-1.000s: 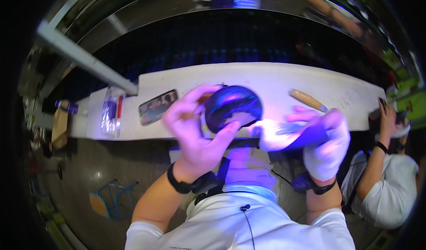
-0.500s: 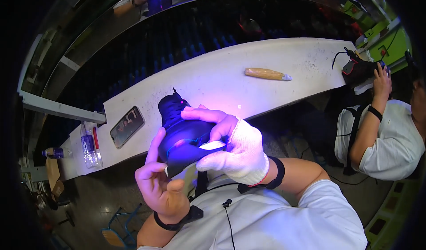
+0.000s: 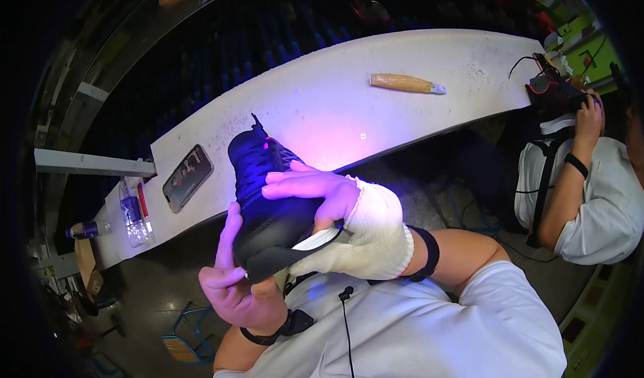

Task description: Inspecting and cleaning shoes on a production line in a shoe factory.

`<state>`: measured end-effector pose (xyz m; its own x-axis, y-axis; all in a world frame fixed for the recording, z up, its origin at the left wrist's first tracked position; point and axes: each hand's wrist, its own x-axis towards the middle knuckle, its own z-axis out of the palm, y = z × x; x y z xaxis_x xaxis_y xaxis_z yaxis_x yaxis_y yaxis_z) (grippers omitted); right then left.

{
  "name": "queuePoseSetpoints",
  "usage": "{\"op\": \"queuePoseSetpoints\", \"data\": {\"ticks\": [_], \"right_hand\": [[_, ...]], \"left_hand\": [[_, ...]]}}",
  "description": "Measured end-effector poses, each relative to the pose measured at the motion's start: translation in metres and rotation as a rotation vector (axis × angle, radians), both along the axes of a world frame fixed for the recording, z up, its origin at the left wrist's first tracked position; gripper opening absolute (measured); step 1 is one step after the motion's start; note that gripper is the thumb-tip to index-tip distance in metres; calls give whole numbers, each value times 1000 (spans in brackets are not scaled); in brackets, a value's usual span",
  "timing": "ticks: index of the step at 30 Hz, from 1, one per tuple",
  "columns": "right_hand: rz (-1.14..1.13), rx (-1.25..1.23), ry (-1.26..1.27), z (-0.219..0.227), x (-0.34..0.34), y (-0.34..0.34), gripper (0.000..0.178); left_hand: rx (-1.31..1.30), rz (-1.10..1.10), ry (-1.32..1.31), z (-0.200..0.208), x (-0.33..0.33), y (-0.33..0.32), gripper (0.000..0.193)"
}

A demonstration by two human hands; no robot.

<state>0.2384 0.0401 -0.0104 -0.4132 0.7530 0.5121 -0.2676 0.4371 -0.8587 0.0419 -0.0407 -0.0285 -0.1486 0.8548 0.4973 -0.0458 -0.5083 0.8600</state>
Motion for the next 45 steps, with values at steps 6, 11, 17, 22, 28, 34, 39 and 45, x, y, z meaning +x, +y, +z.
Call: {"op": "queuePoseSetpoints", "data": {"ticks": [6,11,17,22,28,34,39,45], "right_hand": [[26,216,-359,17,5,8,34],[-9,72,-338,-2,-15,6,51],[-207,384,-316,-42,-34,18,48],[-87,487,-339,-42,-36,33,41],[-180,328,-199,-42,-47,38,31],[-44,449,-289,-39,-41,39,25],[-131,284,-363,-42,-46,37,27],[-230,392,-386,-81,-56,45,53]], "left_hand": [[-1,14,204,45,-21,14,60],[-136,-22,666,64,-36,22,52],[-173,106,382,63,-53,19,26],[-198,34,603,71,-73,25,99],[-193,64,526,61,-72,29,89],[-181,13,514,57,-92,27,84],[-192,-38,465,52,-107,20,69],[-225,-96,306,33,-131,16,47]]}}
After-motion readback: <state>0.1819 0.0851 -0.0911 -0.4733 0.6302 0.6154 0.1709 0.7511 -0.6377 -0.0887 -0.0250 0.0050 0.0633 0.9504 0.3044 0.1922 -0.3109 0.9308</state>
